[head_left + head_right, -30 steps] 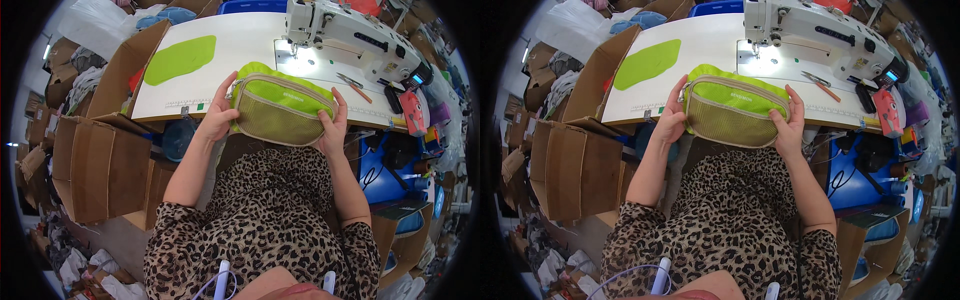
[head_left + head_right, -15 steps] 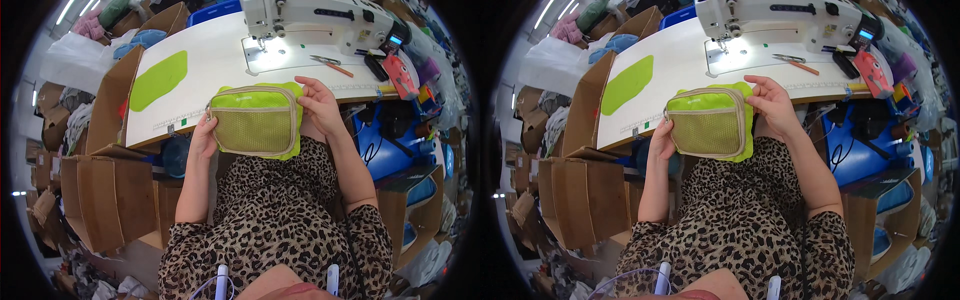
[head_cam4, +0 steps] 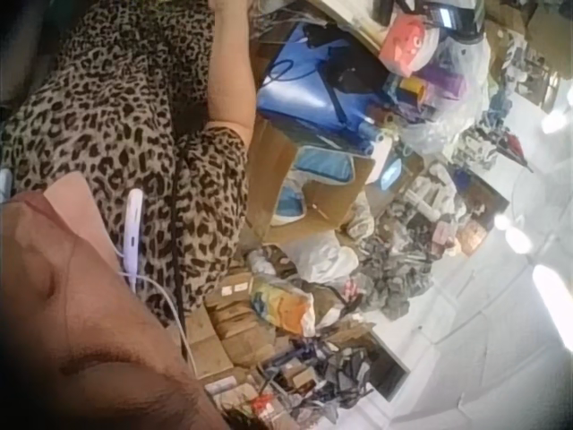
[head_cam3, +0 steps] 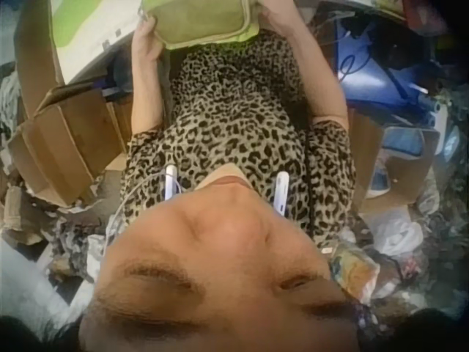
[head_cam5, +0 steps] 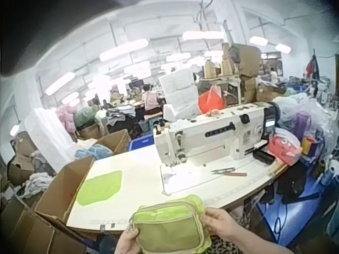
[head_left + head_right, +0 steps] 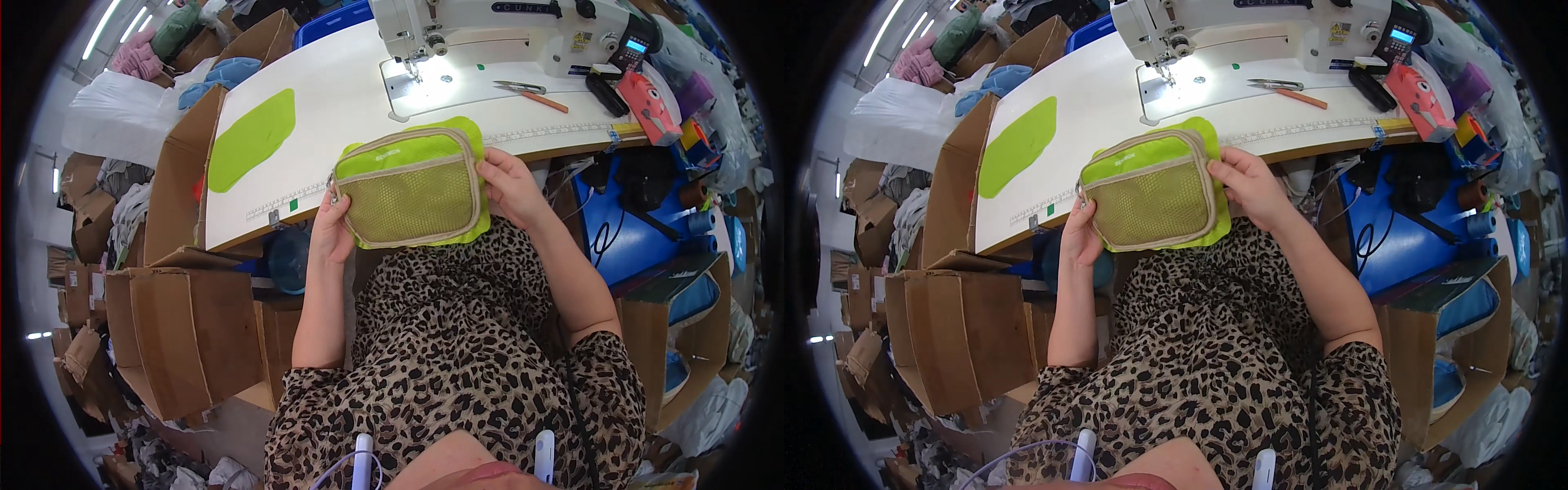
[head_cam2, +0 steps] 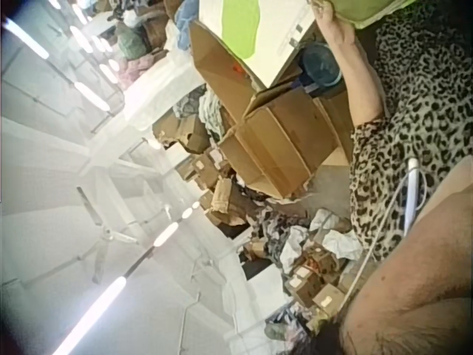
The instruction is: The recorder is using an industrial sewing machine to construct a green mesh pouch, attaching zippers and sewing seams.
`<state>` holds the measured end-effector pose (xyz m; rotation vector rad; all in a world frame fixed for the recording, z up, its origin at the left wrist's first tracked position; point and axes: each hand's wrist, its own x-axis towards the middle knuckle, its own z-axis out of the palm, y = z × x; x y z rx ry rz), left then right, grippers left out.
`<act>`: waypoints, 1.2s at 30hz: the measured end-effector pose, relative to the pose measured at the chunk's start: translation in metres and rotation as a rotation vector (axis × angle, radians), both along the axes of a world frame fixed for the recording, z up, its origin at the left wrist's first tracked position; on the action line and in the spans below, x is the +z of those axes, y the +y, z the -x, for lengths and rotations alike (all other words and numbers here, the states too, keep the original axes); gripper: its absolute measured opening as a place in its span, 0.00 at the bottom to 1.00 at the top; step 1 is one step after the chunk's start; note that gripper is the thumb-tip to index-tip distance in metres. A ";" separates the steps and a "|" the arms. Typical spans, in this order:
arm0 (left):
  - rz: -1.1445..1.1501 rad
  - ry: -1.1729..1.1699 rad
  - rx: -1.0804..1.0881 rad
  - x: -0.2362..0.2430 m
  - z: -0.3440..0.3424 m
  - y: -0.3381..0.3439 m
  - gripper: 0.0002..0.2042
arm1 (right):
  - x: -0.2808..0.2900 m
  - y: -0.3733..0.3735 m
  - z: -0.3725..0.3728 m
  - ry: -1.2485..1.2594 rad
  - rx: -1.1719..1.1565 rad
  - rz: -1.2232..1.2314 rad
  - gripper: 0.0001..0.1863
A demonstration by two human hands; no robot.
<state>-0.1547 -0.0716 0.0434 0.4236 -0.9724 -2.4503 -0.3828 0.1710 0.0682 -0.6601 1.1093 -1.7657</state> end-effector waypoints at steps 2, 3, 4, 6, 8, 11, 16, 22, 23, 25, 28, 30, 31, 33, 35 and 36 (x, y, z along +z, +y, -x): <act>-0.042 0.022 -0.007 0.004 0.003 0.002 0.21 | -0.005 -0.003 -0.007 0.043 -0.077 0.010 0.17; -0.082 0.046 -0.019 0.008 0.004 0.003 0.20 | 0.001 -0.004 -0.009 -0.013 -0.108 0.054 0.16; -0.086 0.045 -0.009 0.011 0.004 0.004 0.20 | 0.003 -0.005 -0.011 -0.071 -0.137 0.097 0.15; -0.157 0.043 -0.073 0.016 0.001 0.004 0.19 | -0.008 -0.002 0.000 -0.164 -0.098 0.122 0.13; -0.127 0.018 -0.063 0.018 0.001 0.006 0.19 | -0.009 -0.002 0.004 -0.245 -0.020 0.133 0.13; -0.095 -0.035 -0.056 0.023 0.009 0.010 0.18 | 0.003 -0.007 -0.004 -0.381 -0.175 0.057 0.14; -0.037 -0.193 0.032 0.035 0.025 0.018 0.18 | 0.006 -0.038 -0.023 -0.099 -0.580 0.004 0.14; -0.110 -0.022 0.268 0.035 0.031 0.013 0.22 | -0.037 -0.049 0.010 0.304 -0.738 -0.054 0.15; 0.033 -0.112 0.480 0.043 0.036 0.030 0.23 | -0.037 -0.053 0.015 0.306 -0.740 -0.054 0.15; 0.957 -0.192 0.701 0.037 0.032 0.035 0.29 | -0.035 -0.057 0.018 0.358 -0.667 -0.150 0.16; 1.532 -0.191 0.392 0.077 0.039 0.042 0.29 | -0.032 -0.057 0.022 0.602 -0.632 -0.172 0.16; 1.753 -0.222 0.285 0.095 0.063 0.055 0.27 | -0.019 -0.057 0.017 0.602 -0.606 -0.094 0.15; 1.752 -0.227 0.295 0.100 0.070 0.055 0.27 | -0.009 -0.057 0.014 0.595 -0.587 -0.018 0.15; 1.932 -0.299 0.098 0.109 0.083 0.052 0.22 | 0.010 -0.055 0.008 0.566 -0.601 0.002 0.14; 1.880 -0.250 0.071 0.129 0.091 0.053 0.19 | 0.015 -0.049 0.012 0.799 -0.610 -0.081 0.14; 1.747 -0.423 -0.294 0.148 0.091 0.055 0.18 | 0.022 -0.049 0.007 0.864 -0.619 -0.075 0.14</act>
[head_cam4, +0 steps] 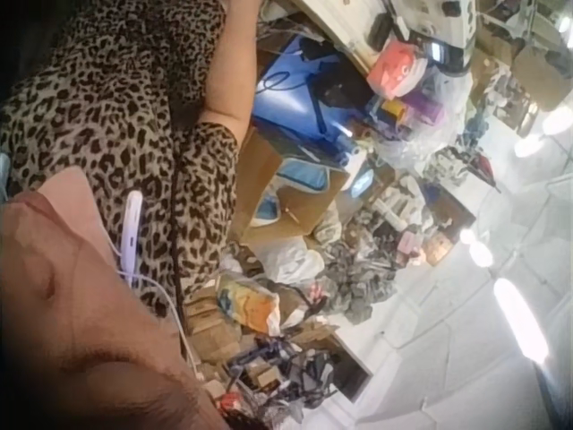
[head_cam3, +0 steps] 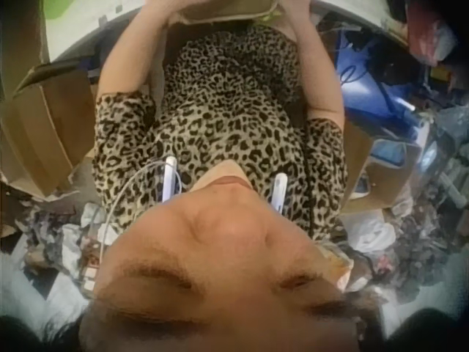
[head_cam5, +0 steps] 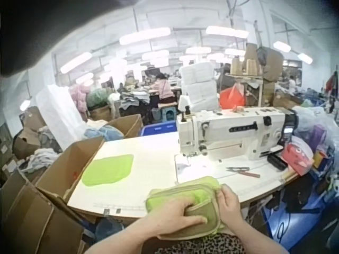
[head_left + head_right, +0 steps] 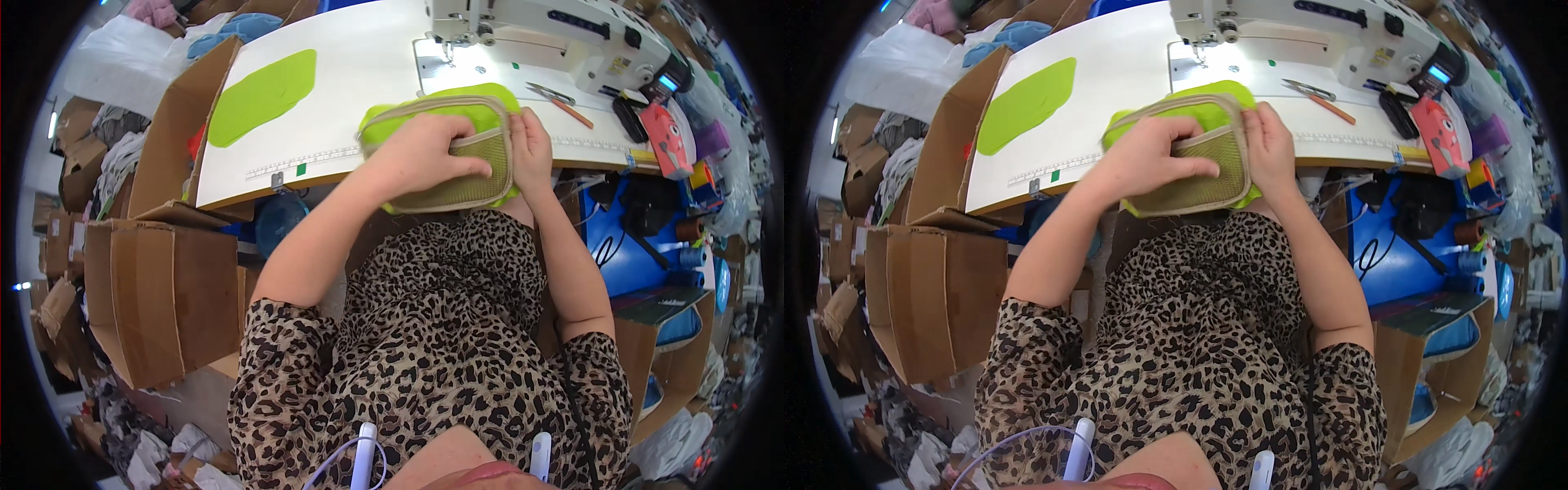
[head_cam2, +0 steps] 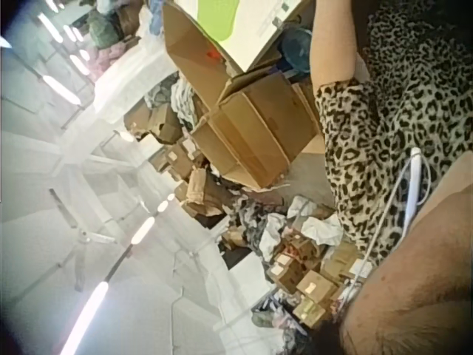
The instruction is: The recorder is using an industrial sewing machine to construct a green mesh pouch, attaching zippers and sewing seams.
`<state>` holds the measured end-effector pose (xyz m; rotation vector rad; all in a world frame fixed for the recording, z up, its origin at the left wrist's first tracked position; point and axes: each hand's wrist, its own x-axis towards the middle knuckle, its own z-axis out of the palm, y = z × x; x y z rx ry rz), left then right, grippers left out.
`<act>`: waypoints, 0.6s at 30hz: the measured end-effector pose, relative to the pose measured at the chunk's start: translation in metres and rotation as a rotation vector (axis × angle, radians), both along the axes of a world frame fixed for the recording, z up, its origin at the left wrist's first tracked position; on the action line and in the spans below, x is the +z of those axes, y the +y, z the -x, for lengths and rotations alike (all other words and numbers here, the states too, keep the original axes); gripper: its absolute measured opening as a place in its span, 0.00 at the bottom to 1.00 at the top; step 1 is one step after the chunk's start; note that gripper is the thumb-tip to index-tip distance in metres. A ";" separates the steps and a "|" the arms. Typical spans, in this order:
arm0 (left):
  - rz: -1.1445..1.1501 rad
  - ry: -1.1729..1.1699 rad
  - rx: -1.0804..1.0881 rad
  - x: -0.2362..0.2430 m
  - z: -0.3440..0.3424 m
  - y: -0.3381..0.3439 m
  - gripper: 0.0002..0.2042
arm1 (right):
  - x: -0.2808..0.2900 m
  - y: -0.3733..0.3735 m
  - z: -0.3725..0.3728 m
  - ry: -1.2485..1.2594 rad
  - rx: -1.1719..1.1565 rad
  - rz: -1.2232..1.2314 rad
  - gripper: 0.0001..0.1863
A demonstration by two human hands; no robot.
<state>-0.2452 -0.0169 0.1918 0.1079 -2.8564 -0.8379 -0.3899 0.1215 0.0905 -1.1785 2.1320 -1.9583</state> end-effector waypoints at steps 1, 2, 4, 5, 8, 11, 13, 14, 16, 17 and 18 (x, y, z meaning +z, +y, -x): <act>-0.139 -0.338 -0.054 0.009 0.000 0.000 0.18 | 0.008 0.001 -0.005 -0.005 -0.015 -0.003 0.14; -0.209 -0.362 -0.111 0.004 0.001 -0.002 0.17 | 0.018 0.002 -0.011 0.034 0.029 -0.063 0.14; -0.502 -0.463 -0.205 -0.009 0.004 -0.007 0.17 | 0.029 0.003 -0.019 0.062 0.088 -0.118 0.13; -0.795 -0.556 -0.290 -0.015 0.006 -0.010 0.17 | 0.028 0.004 -0.019 0.059 0.081 -0.115 0.13; -0.932 -0.627 -0.351 -0.025 0.003 -0.008 0.19 | 0.027 0.009 -0.016 -0.038 0.220 -0.135 0.13; -1.113 -0.640 -0.302 -0.039 -0.005 -0.003 0.22 | 0.029 0.012 -0.015 -0.146 0.264 -0.084 0.15; -1.220 -0.570 -0.206 -0.043 -0.014 0.001 0.21 | 0.035 0.015 -0.019 -0.165 0.279 -0.046 0.16; -1.195 -0.543 -0.235 -0.045 -0.017 0.000 0.20 | 0.037 0.017 -0.021 -0.179 0.305 -0.011 0.17; -1.264 -0.488 -0.130 -0.043 -0.026 0.001 0.20 | 0.035 0.023 -0.022 -0.255 0.310 0.023 0.18; -1.336 -0.420 -0.016 -0.041 -0.029 0.001 0.20 | 0.034 0.026 -0.021 -0.329 0.327 0.051 0.18; -1.376 -0.394 -0.024 -0.042 -0.029 -0.004 0.19 | 0.030 0.031 -0.018 -0.327 0.328 0.053 0.18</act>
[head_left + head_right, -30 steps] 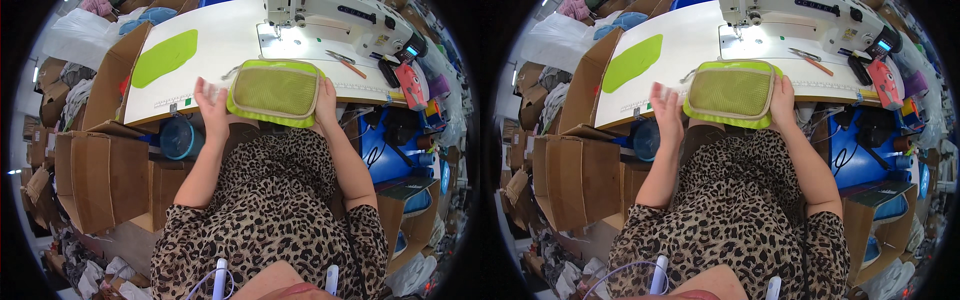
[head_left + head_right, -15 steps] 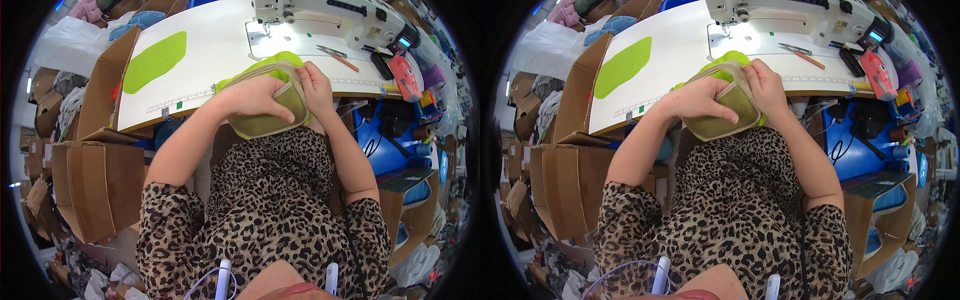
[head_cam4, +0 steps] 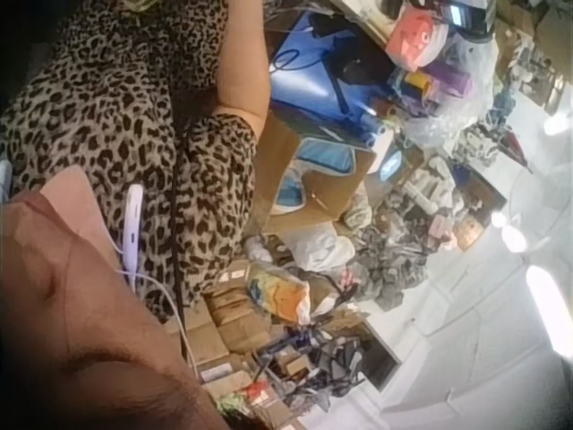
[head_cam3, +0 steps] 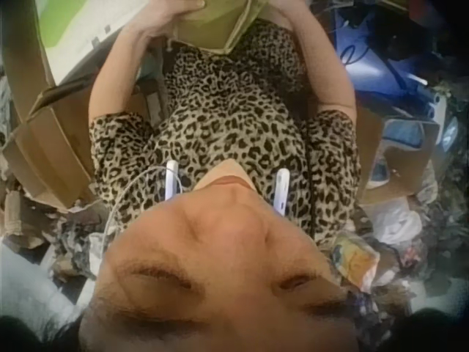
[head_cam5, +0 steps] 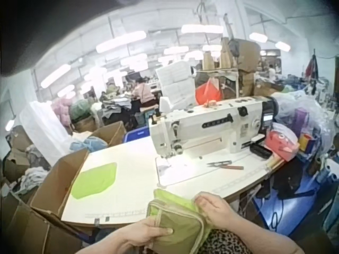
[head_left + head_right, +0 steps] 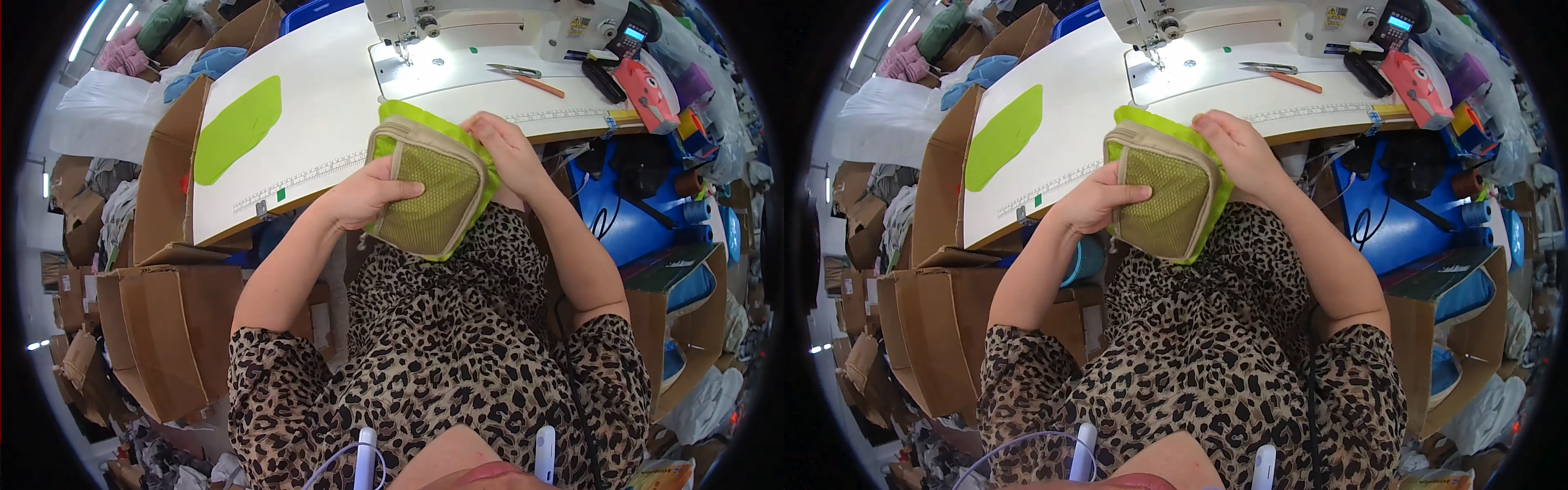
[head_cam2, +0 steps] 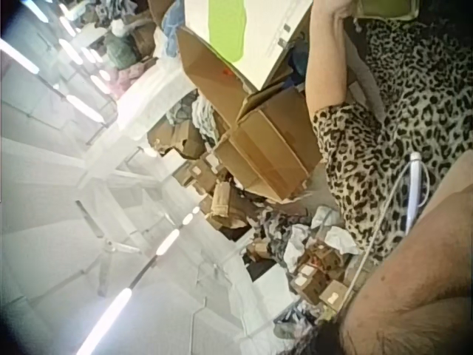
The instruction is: The recorder is using an industrial sewing machine to construct a green mesh pouch, attaching zippers and sewing seams.
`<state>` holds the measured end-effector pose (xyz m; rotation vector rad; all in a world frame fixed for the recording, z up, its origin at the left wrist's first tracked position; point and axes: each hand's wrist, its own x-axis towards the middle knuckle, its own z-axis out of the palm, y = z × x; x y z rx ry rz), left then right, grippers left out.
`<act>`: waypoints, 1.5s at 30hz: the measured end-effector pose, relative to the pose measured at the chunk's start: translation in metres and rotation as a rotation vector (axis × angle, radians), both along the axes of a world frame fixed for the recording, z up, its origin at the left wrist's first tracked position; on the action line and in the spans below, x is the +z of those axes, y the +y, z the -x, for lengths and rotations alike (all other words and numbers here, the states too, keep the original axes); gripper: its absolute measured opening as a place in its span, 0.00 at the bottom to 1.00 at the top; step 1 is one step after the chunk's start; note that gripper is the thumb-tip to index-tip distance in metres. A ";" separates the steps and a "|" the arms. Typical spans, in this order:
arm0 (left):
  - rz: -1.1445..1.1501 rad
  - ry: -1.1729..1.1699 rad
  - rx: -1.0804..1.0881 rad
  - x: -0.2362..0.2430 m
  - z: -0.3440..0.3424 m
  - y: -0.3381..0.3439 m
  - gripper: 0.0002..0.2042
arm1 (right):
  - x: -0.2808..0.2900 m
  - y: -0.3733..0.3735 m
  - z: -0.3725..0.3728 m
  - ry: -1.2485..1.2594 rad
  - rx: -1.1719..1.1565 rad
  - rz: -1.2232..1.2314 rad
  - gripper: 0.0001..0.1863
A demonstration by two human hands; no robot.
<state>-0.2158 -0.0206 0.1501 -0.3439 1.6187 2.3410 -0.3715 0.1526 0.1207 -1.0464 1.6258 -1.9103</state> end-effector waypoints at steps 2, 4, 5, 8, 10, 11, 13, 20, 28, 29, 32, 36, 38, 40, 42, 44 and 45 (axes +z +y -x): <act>-0.007 0.026 -0.032 -0.001 0.000 0.003 0.19 | -0.005 0.009 0.003 0.066 0.026 -0.131 0.18; -0.017 0.050 -0.065 -0.004 -0.002 0.005 0.20 | -0.003 0.008 -0.001 -0.069 0.057 -0.075 0.18; -0.100 0.042 -0.056 -0.005 -0.002 0.005 0.20 | 0.000 0.008 -0.001 -0.197 0.086 -0.018 0.19; -0.210 0.035 -0.038 -0.012 -0.007 0.010 0.21 | -0.006 0.012 0.000 0.032 0.020 -0.060 0.18; -0.218 0.018 -0.044 -0.009 -0.010 0.011 0.22 | -0.007 0.014 -0.008 0.142 -0.072 -0.128 0.18; -0.218 0.019 -0.039 -0.008 -0.010 0.008 0.22 | -0.007 0.015 -0.012 0.253 -0.161 -0.196 0.17; -0.083 0.004 -0.159 -0.006 -0.007 -0.001 0.21 | -0.012 0.016 -0.017 0.292 -0.179 -0.244 0.17; 0.873 0.160 -0.612 0.063 0.016 -0.017 0.15 | -0.022 0.011 0.004 -0.067 0.249 0.018 0.19; 1.383 0.309 -0.201 0.094 0.031 -0.011 0.17 | -0.026 -0.029 0.011 -0.454 0.018 0.324 0.16; 1.328 0.401 0.032 0.090 0.020 -0.021 0.17 | -0.032 -0.029 0.016 -0.465 -0.019 0.365 0.16; 1.013 0.395 0.566 0.040 -0.004 -0.073 0.19 | -0.055 -0.022 0.029 -0.494 -0.025 0.351 0.17; 0.420 0.152 0.719 -0.038 -0.017 -0.090 0.27 | -0.065 -0.014 0.041 -0.545 0.042 0.359 0.18; 0.178 0.082 0.636 -0.050 -0.005 -0.080 0.27 | -0.067 -0.009 0.043 -0.533 0.030 0.347 0.18; -0.068 0.157 0.688 -0.045 0.004 -0.064 0.20 | -0.075 -0.005 0.052 -0.428 0.006 0.316 0.17; -0.078 0.214 0.679 -0.047 0.002 -0.065 0.18 | -0.068 -0.010 0.044 -0.209 -0.220 0.232 0.14; -0.057 0.287 0.653 -0.053 0.004 -0.066 0.13 | -0.088 -0.006 0.058 -0.018 -0.313 0.168 0.14; -0.063 0.283 0.655 -0.053 0.005 -0.065 0.13 | -0.093 -0.003 0.059 0.168 -0.413 0.104 0.14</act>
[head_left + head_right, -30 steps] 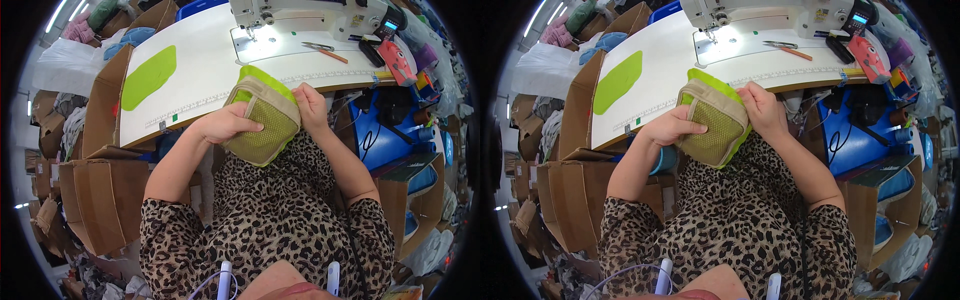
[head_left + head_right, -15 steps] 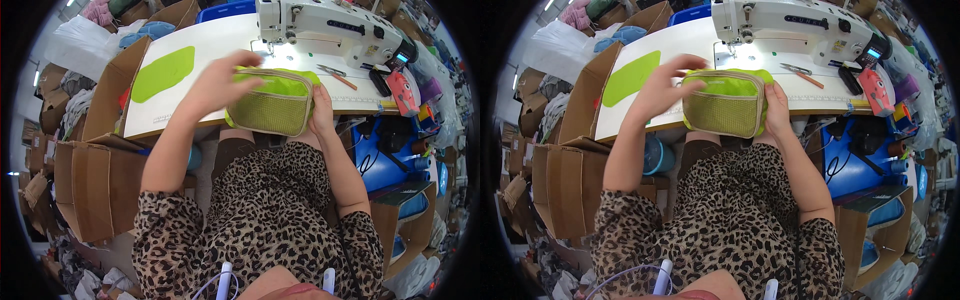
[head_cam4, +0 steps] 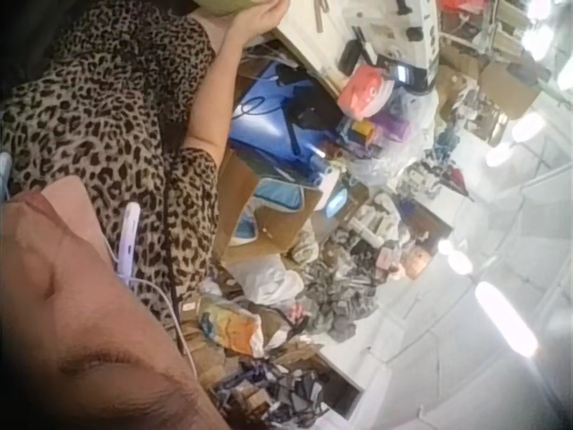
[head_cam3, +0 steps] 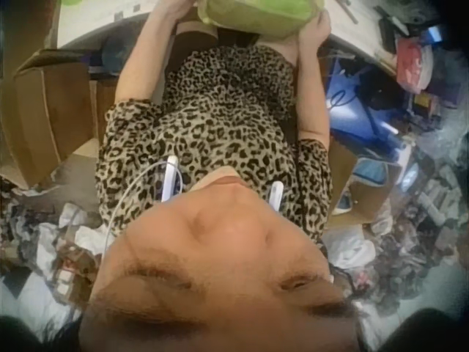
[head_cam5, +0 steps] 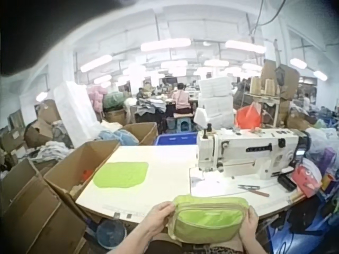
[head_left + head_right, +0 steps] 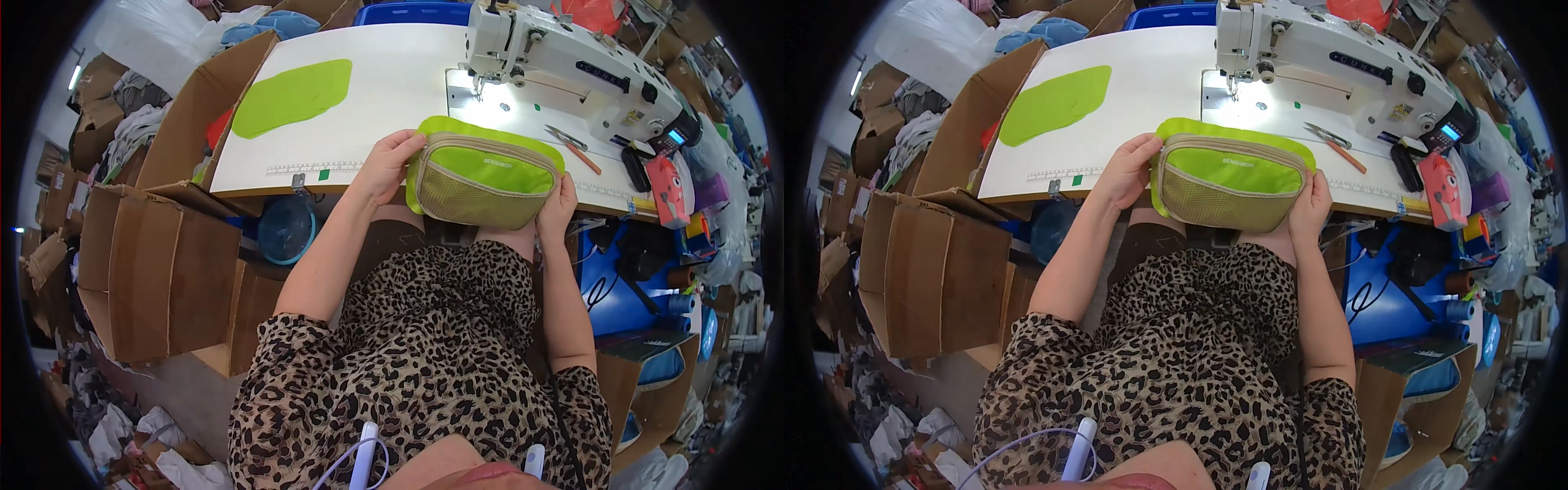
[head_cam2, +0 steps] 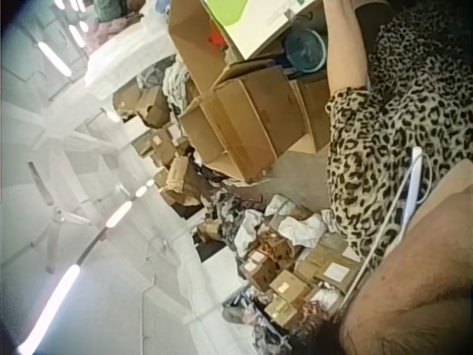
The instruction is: The recorder is using an industrial sewing machine to construct a green mesh pouch, attaching zippers and sewing seams.
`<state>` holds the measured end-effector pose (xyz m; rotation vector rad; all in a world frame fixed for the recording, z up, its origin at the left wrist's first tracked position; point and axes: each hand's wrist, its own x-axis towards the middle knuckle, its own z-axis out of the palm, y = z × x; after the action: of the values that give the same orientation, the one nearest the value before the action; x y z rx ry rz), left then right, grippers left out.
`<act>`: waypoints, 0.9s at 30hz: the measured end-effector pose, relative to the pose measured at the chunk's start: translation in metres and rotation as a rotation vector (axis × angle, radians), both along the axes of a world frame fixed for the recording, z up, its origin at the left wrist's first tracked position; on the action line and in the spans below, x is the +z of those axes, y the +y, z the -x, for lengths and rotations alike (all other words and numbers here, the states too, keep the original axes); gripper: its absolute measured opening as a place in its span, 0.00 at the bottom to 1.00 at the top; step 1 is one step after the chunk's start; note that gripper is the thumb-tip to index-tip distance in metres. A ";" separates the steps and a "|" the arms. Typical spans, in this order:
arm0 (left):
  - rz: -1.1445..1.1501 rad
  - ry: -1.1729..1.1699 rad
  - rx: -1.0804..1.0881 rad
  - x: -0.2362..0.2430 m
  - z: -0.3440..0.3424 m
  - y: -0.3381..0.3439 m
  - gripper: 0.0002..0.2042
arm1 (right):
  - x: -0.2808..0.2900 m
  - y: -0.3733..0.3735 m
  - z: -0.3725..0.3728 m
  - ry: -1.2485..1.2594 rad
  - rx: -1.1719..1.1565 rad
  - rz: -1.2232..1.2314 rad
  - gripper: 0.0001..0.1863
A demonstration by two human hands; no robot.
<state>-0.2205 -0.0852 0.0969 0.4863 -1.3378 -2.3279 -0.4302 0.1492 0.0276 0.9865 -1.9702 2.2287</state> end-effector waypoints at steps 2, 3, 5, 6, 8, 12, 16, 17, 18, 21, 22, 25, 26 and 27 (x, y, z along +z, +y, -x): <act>0.086 -0.089 0.013 0.002 0.001 0.003 0.13 | -0.004 0.001 0.003 -0.005 -0.021 -0.030 0.14; 0.084 -0.091 0.014 0.009 0.002 0.007 0.13 | -0.002 -0.001 0.003 -0.005 -0.041 -0.050 0.14; 0.019 -0.221 0.117 0.024 0.003 0.011 0.13 | 0.005 -0.004 -0.001 -0.014 -0.020 -0.058 0.14; 0.021 -0.221 0.120 0.021 0.003 0.005 0.13 | 0.010 -0.007 -0.003 -0.021 0.000 -0.064 0.13; 0.260 -0.252 0.052 0.012 0.008 -0.009 0.12 | 0.013 -0.009 -0.005 -0.037 0.029 -0.051 0.13; 0.098 -0.049 0.171 0.010 0.016 -0.013 0.11 | 0.013 -0.010 -0.001 -0.092 0.146 -0.044 0.13; 0.049 0.048 0.182 0.005 0.025 -0.025 0.12 | 0.016 -0.021 0.009 -0.197 0.161 -0.011 0.13; 0.073 -0.025 0.153 0.010 0.022 -0.027 0.12 | 0.017 -0.020 0.013 -0.309 0.227 -0.032 0.12; 0.098 -0.097 0.126 0.016 0.020 -0.030 0.13 | 0.017 -0.022 0.016 -0.420 0.294 -0.053 0.12; 0.030 -0.133 0.088 0.022 0.030 -0.042 0.15 | 0.038 -0.031 0.017 -0.464 0.306 -0.081 0.13; -0.034 -0.136 0.057 0.025 0.035 -0.046 0.16 | 0.034 -0.038 0.022 -0.462 0.315 -0.081 0.13; -0.221 0.022 -0.159 0.011 0.043 -0.069 0.18 | 0.021 -0.049 0.049 -0.401 0.224 0.119 0.14; -0.339 0.161 -0.326 0.007 0.043 -0.078 0.18 | 0.017 -0.054 0.053 -0.396 0.224 0.128 0.14; -0.264 0.040 -0.243 0.005 0.037 -0.074 0.19 | 0.016 -0.058 0.053 -0.435 0.189 0.146 0.14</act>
<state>-0.2578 -0.1591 0.1023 0.3683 -1.1302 -2.7181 -0.4837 0.0912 0.0438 0.7470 -1.8794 2.8494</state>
